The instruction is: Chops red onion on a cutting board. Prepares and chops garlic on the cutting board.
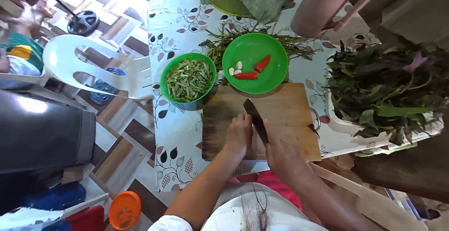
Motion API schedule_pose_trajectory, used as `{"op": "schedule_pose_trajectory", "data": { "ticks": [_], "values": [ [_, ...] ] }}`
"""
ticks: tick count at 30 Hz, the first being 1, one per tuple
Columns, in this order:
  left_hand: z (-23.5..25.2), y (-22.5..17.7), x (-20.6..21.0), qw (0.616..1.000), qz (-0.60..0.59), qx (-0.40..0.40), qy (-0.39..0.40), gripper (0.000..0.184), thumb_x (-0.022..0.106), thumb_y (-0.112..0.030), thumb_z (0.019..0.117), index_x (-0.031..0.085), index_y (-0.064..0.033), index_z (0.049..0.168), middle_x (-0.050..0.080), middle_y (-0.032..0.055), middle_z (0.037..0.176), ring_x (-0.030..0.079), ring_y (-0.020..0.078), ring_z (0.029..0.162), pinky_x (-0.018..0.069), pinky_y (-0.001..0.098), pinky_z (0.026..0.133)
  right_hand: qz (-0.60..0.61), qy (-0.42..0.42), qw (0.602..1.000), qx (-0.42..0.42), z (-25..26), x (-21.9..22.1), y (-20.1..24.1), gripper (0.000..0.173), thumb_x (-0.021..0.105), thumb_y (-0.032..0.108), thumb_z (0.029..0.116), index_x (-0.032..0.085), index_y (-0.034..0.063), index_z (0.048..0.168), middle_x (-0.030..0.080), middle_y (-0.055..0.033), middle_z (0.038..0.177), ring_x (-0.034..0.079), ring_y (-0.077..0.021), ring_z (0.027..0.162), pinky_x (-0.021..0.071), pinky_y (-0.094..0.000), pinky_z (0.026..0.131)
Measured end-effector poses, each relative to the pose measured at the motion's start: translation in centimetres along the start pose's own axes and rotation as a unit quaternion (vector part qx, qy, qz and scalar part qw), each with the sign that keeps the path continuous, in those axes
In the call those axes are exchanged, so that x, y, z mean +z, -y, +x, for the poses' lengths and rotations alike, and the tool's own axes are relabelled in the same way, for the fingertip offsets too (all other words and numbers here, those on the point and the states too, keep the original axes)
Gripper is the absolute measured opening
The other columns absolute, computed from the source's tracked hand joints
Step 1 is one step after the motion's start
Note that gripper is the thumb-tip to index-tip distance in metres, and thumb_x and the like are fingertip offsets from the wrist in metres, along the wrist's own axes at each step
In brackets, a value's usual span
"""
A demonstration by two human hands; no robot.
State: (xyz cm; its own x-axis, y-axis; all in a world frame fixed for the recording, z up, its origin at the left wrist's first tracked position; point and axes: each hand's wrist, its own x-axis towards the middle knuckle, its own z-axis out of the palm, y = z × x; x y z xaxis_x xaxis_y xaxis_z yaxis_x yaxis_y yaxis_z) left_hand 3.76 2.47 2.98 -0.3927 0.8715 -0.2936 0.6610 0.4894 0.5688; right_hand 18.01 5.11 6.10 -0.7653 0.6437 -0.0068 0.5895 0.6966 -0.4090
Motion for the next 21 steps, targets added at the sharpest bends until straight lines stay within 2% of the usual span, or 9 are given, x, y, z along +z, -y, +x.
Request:
{"op": "schedule_pose_trajectory", "data": {
  "ticks": [4,5,8,10,14,15,17,19,21],
  "values": [
    [0.4,0.2,-0.4,1.000,-0.004,0.000,0.017,0.026,0.058,-0.010,0.1029,0.063,0.0001,0.127,0.063,0.0220,0.122,0.063,0.0383,0.115,0.0528,0.0491,0.097,-0.020,0.029,0.999,0.005,0.7,0.3,0.5,0.061,0.049,-0.003,0.0987,0.033,-0.0047,0.158,0.072,-0.0273,0.095,0.072,-0.0439,0.071,0.0589,-0.0539,0.064],
    [0.4,0.4,-0.4,1.000,-0.005,0.004,0.016,0.026,0.058,-0.009,0.1031,0.063,0.0000,0.127,0.063,0.0219,0.122,0.063,0.0382,0.115,0.0527,0.0484,0.097,-0.028,0.062,0.998,0.015,1.2,0.0,0.8,0.063,0.047,-0.003,0.0998,0.029,-0.0039,0.160,0.072,-0.0275,0.099,0.073,-0.0439,0.075,0.0592,-0.0532,0.068],
    [0.0,0.7,-0.6,0.999,-0.034,0.010,-0.001,0.027,0.053,0.000,0.1036,0.063,0.0036,0.128,0.062,0.0245,0.127,0.062,0.0398,0.119,0.0509,0.0486,0.102,-0.035,0.229,0.968,0.100,3.6,-1.1,1.6,0.070,0.039,0.002,0.1060,0.003,0.0076,0.166,0.065,-0.0272,0.124,0.070,-0.0424,0.103,0.0549,-0.0512,0.091],
    [-0.2,1.2,-0.5,0.998,-0.061,0.016,-0.023,0.028,0.050,0.007,0.1013,0.065,0.0041,0.125,0.063,0.0242,0.129,0.062,0.0384,0.121,0.0502,0.0479,0.105,-0.027,0.276,0.952,0.130,4.7,-0.9,1.5,0.073,0.037,0.004,0.1074,-0.005,0.0137,0.166,0.061,-0.0268,0.132,0.068,-0.0409,0.111,0.0521,-0.0504,0.098],
    [0.1,2.5,0.1,0.991,-0.084,0.057,-0.082,0.021,0.069,0.000,0.0943,0.071,0.0043,0.114,0.069,0.0228,0.117,0.068,0.0346,0.110,0.0534,0.0450,0.100,-0.012,0.269,0.953,0.139,4.1,-1.4,0.9,0.069,0.035,0.009,0.1098,-0.004,0.0141,0.166,0.062,-0.0276,0.130,0.067,-0.0416,0.112,0.0512,-0.0506,0.099],
    [0.3,2.5,0.0,0.993,-0.077,0.056,-0.075,0.021,0.069,0.000,0.0945,0.071,0.0043,0.115,0.069,0.0227,0.118,0.068,0.0343,0.111,0.0533,0.0448,0.101,-0.012,0.241,0.962,0.128,3.3,-1.4,0.7,0.069,0.037,0.009,0.1090,-0.001,0.0117,0.166,0.065,-0.0277,0.125,0.069,-0.0428,0.108,0.0528,-0.0517,0.096],
    [0.2,2.2,-0.4,0.995,-0.065,0.054,-0.055,0.021,0.066,0.000,0.0964,0.070,0.0043,0.117,0.068,0.0235,0.120,0.067,0.0353,0.114,0.0523,0.0458,0.102,-0.009,0.136,0.988,0.074,1.4,-0.8,0.3,0.066,0.044,0.004,0.1042,0.016,0.0033,0.165,0.071,-0.0282,0.107,0.072,-0.0454,0.091,0.0571,-0.0547,0.080],
    [0.0,1.7,-0.9,0.997,-0.053,0.050,-0.035,0.021,0.066,-0.001,0.0975,0.069,0.0045,0.118,0.067,0.0238,0.121,0.066,0.0366,0.115,0.0520,0.0470,0.102,-0.012,0.074,0.996,0.038,0.3,-0.2,0.3,0.065,0.047,0.001,0.1009,0.025,-0.0007,0.162,0.072,-0.0276,0.097,0.073,-0.0456,0.081,0.0581,-0.0541,0.070],
    [0.1,1.3,-1.1,0.998,-0.026,0.045,-0.024,0.020,0.065,-0.001,0.0983,0.068,0.0048,0.117,0.067,0.0236,0.120,0.066,0.0372,0.114,0.0526,0.0480,0.101,-0.013,0.098,0.994,0.047,0.4,-0.2,0.5,0.065,0.045,0.002,0.1023,0.021,0.0004,0.163,0.072,-0.0271,0.102,0.073,-0.0448,0.088,0.0583,-0.0525,0.076]
  ]
}}
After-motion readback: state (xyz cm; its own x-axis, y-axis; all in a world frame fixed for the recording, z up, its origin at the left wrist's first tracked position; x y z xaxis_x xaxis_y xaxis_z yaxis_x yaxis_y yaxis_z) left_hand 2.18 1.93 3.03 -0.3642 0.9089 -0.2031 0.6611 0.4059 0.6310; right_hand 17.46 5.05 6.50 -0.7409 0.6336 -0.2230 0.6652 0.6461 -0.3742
